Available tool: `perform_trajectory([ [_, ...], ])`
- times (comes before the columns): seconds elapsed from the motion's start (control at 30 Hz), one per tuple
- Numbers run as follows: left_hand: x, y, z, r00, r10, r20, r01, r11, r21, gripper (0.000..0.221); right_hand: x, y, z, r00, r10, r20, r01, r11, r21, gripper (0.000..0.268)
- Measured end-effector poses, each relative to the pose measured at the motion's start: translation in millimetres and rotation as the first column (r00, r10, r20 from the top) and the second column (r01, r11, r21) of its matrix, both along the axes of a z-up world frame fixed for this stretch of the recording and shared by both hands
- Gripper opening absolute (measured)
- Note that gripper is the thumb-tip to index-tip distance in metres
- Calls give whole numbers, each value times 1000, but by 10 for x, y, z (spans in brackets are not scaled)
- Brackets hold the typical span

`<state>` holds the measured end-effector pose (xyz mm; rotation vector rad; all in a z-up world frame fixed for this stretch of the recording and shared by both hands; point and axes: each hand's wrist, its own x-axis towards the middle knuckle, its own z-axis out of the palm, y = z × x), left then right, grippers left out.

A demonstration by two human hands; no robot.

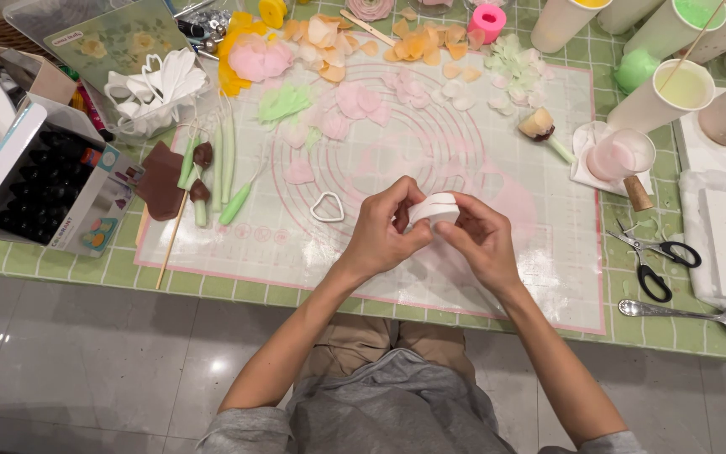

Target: Cutting out heart shapes from wax and refining them by hand at a candle studio workbench.

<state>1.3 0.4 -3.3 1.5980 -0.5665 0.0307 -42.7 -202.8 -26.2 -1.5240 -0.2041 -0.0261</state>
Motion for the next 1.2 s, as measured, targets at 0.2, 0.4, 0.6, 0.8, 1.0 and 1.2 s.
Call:
perform_trajectory([
  [0.2, -8, 29, 50, 999, -51, 2, 51, 998, -34, 20, 31, 59, 305, 994, 82, 66, -78, 995, -62, 44],
  [0.4, -28, -3, 45, 999, -51, 18, 51, 999, 1, 19, 61, -9, 39, 997, -19, 77, 21, 1000, -23, 20],
  [0.6, -23, 34, 27, 975, -179, -131, 175, 984, -47, 18, 39, 81, 31, 991, 1, 135, -5, 1000, 30, 16],
  [0.8, -31, -45, -159, 976, -157, -151, 138, 982, -125, 17, -10, 144, -100, 989, -62, 137, 59, 998, 25, 13],
  [1.0, -10, 1, -103, 974, -143, -177, 122, 985, -126, 16, 52, 167, 160, 1000, 6, 2, -6, 999, -50, 11],
  [1.2, 20, -37, -125, 947, -221, -235, 176, 964, -198, 14, 133, 150, -58, 995, -95, 16, 92, 990, 103, 5],
])
